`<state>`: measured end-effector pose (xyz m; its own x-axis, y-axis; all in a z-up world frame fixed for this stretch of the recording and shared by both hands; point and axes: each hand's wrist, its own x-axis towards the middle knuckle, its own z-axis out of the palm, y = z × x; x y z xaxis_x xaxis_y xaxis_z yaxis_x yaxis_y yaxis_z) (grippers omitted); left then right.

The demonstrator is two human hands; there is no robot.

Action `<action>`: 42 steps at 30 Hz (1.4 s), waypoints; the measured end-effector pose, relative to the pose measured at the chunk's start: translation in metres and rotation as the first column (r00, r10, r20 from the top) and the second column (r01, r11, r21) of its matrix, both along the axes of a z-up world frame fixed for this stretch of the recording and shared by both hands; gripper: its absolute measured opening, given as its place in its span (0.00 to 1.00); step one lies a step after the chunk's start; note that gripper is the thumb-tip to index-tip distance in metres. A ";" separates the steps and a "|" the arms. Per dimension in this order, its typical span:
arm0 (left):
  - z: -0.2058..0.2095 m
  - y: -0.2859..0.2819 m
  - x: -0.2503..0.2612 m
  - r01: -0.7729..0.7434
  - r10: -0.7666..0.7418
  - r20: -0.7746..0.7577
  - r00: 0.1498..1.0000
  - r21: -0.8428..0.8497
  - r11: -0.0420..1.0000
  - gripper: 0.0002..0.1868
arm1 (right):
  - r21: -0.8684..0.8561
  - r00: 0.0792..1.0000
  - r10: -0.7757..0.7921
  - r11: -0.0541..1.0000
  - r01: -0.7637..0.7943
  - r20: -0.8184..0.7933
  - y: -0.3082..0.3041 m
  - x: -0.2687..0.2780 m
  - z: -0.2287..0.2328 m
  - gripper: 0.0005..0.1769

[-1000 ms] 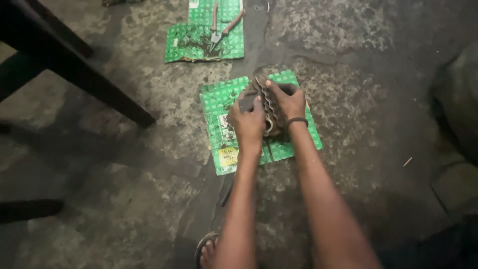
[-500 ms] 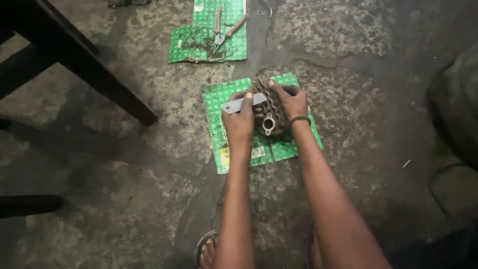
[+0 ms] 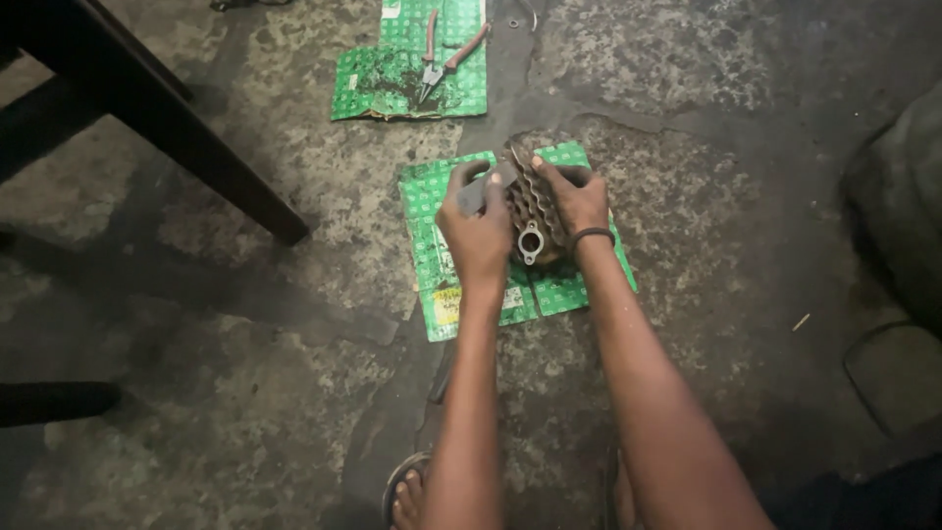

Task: Cleaning and scraping gaskets off engine components in a workshop.

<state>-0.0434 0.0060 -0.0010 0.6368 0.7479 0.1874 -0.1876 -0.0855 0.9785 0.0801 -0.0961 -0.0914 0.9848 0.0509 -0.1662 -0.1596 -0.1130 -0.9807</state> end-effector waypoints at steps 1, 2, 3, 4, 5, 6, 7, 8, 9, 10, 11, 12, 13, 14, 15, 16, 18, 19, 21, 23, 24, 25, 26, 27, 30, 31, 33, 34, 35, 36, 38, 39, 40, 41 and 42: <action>0.001 0.000 0.000 -0.002 0.002 -0.002 1.000 0.000 1.000 0.11 | 0.000 1.000 0.002 1.000 -0.002 -0.002 0.000 -0.002 0.002 0.31; 0.001 0.000 0.000 -0.025 0.028 -0.024 0.999 0.140 0.990 0.10 | -0.004 1.000 0.004 1.000 -0.004 -0.005 0.000 -0.003 0.005 0.31; 0.002 -0.001 0.001 -0.043 0.057 -0.042 0.997 0.277 0.960 0.10 | -0.009 1.000 0.006 1.000 -0.006 -0.008 0.000 -0.005 0.007 0.32; 0.002 -0.001 0.001 -0.042 0.055 -0.042 0.998 0.277 0.960 0.10 | -0.008 1.000 0.004 1.000 -0.004 -0.007 0.000 -0.002 0.005 0.32; 0.001 -0.002 0.002 -0.034 0.058 -0.054 0.997 0.374 0.927 0.10 | -0.023 1.000 0.004 1.000 -0.004 -0.001 0.000 0.000 0.003 0.32; 0.000 -0.002 0.000 -0.023 0.062 -0.069 0.996 0.466 0.884 0.10 | -0.039 1.000 0.004 0.999 -0.004 0.003 0.000 0.000 0.000 0.32; -0.001 -0.003 -0.001 -0.020 0.060 -0.070 0.996 0.465 0.885 0.10 | -0.040 1.000 0.002 0.999 -0.002 0.002 -0.001 -0.001 -0.001 0.32; -0.001 -0.003 -0.001 -0.019 0.053 -0.056 0.997 0.485 0.874 0.09 | -0.054 1.000 -0.003 0.999 0.003 0.010 0.000 -0.001 -0.001 0.32; 0.000 -0.003 -0.001 -0.019 0.047 -0.042 0.998 0.504 0.864 0.09 | -0.067 1.000 -0.007 0.998 0.008 0.018 0.000 -0.001 0.000 0.32; 0.007 -0.006 -0.001 -0.015 0.041 -0.042 0.998 0.502 0.865 0.09 | -0.070 1.000 -0.012 0.997 0.013 0.018 -0.001 0.002 0.000 0.32; 0.014 -0.008 -0.001 -0.049 0.066 -0.027 0.997 0.419 0.907 0.09 | -0.066 1.000 -0.012 0.998 0.013 0.023 -0.002 0.004 0.000 0.32; 0.021 -0.009 -0.004 -0.083 0.095 -0.020 0.995 0.333 0.939 0.10 | -0.062 1.000 -0.007 0.998 0.009 0.023 -0.001 0.003 -0.001 0.32; 0.021 -0.010 -0.005 -0.080 0.094 -0.026 0.995 0.331 0.940 0.10 | -0.064 1.000 -0.009 0.998 0.010 0.018 -0.004 -0.002 0.002 0.32; 0.022 -0.007 -0.005 -0.012 0.037 -0.074 0.997 0.310 0.951 0.10 | -0.016 1.000 0.009 1.000 -0.009 0.012 -0.001 -0.005 0.007 0.32; 0.023 -0.004 -0.004 0.056 -0.022 -0.121 0.992 0.285 0.957 0.10 | 0.032 1.000 0.027 0.999 -0.027 0.007 0.002 -0.007 0.012 0.31; 0.018 -0.005 -0.003 0.057 -0.023 -0.121 0.992 0.285 0.957 0.10 | 0.031 1.000 0.026 0.999 -0.027 0.006 0.003 -0.008 0.012 0.31; 0.008 -0.010 0.002 0.024 0.014 -0.077 0.997 0.468 0.883 0.10 | 0.034 1.000 0.012 0.999 -0.011 -0.015 0.002 -0.007 0.014 0.30; 0.008 -0.012 0.005 0.028 0.009 -0.077 0.997 0.464 0.885 0.10 | 0.030 1.000 0.007 1.000 -0.007 -0.015 -0.001 -0.004 0.012 0.30; 0.006 -0.012 0.005 0.044 0.036 -0.134 0.990 0.550 0.834 0.08 | -0.009 1.000 0.016 1.000 -0.016 -0.004 0.000 -0.002 0.006 0.29; 0.006 -0.014 0.008 0.067 0.028 -0.148 0.989 0.600 0.797 0.07 | -0.018 1.000 0.024 1.000 -0.024 -0.003 0.000 -0.004 0.010 0.29; 0.007 -0.015 0.010 0.090 0.020 -0.160 0.987 0.647 0.757 0.06 | -0.029 1.000 0.030 0.999 -0.030 0.001 -0.001 -0.004 0.012 0.29; 0.007 -0.016 0.011 0.092 0.017 -0.161 0.987 0.645 0.759 0.06 | -0.032 1.000 0.028 0.999 -0.028 0.000 -0.001 -0.002 0.010 0.29; 0.007 -0.017 0.012 0.094 0.023 -0.168 0.986 0.652 0.752 0.07 | -0.024 1.000 0.019 1.000 -0.019 0.005 -0.001 -0.001 0.007 0.29; 0.008 -0.017 0.012 0.095 0.029 -0.175 0.984 0.659 0.746 0.08 | -0.016 1.000 0.011 1.000 -0.010 0.011 -0.001 0.001 0.004 0.29; 0.011 -0.017 0.012 0.080 0.040 -0.173 0.984 0.635 0.768 0.07 | -0.030 0.999 0.024 0.999 -0.023 0.037 -0.001 -0.003 0.006 0.30; 0.010 -0.016 0.014 0.077 0.042 -0.169 0.985 0.639 0.766 0.07 | -0.026 0.999 0.025 0.999 -0.024 0.041 0.001 -0.001 0.009 0.30; 0.006 -0.019 0.014 0.057 0.043 -0.168 0.985 0.549 0.834 0.06 | -0.063 0.999 0.021 0.998 -0.019 0.036 0.000 -0.003 0.014 0.30; 0.006 -0.017 0.013 0.055 0.049 -0.172 0.984 0.551 0.833 0.06 | -0.060 0.999 0.027 0.998 -0.025 0.032 0.000 -0.005 0.008 0.30; 0.006 -0.016 0.011 0.064 0.021 -0.164 0.986 0.494 0.867 0.08 | -0.026 1.000 0.029 0.999 -0.029 0.007 0.001 -0.008 0.003 0.30; 0.008 -0.014 0.018 0.073 -0.012 -0.138 0.990 0.442 0.894 0.10 | 0.013 1.000 0.025 1.000 -0.025 -0.002 0.002 -0.001 0.000 0.30; 0.004 -0.017 0.017 0.052 -0.001 -0.107 0.994 0.470 0.881 0.10 | 0.034 1.000 0.019 0.999 -0.019 0.004 0.002 0.003 -0.002 0.30; 0.000 -0.022 0.012 0.035 0.010 -0.088 0.996 0.490 0.871 0.10 | 0.049 1.000 0.014 0.999 -0.014 -0.003 -0.003 0.000 -0.005 0.30; 0.006 -0.017 0.013 0.031 0.011 -0.082 0.997 0.493 0.869 0.10 | 0.052 1.000 0.015 0.999 -0.015 0.003 -0.001 0.002 -0.006 0.30; 0.012 -0.011 0.013 0.033 0.026 -0.160 0.987 0.355 0.934 0.08 | 0.018 1.000 0.003 1.000 -0.003 0.017 0.002 0.004 -0.006 0.30; 0.018 -0.007 0.012 0.025 0.026 -0.240 0.970 0.208 0.978 0.08 | -0.017 1.000 -0.007 1.000 0.008 0.028 0.002 0.004 -0.007 0.31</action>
<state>-0.0318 -0.0011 0.0168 0.6816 0.7093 0.1800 0.0511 -0.2915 0.9552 0.0845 -0.0937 -0.0982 0.9895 0.0409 -0.1388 -0.1326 -0.1283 -0.9828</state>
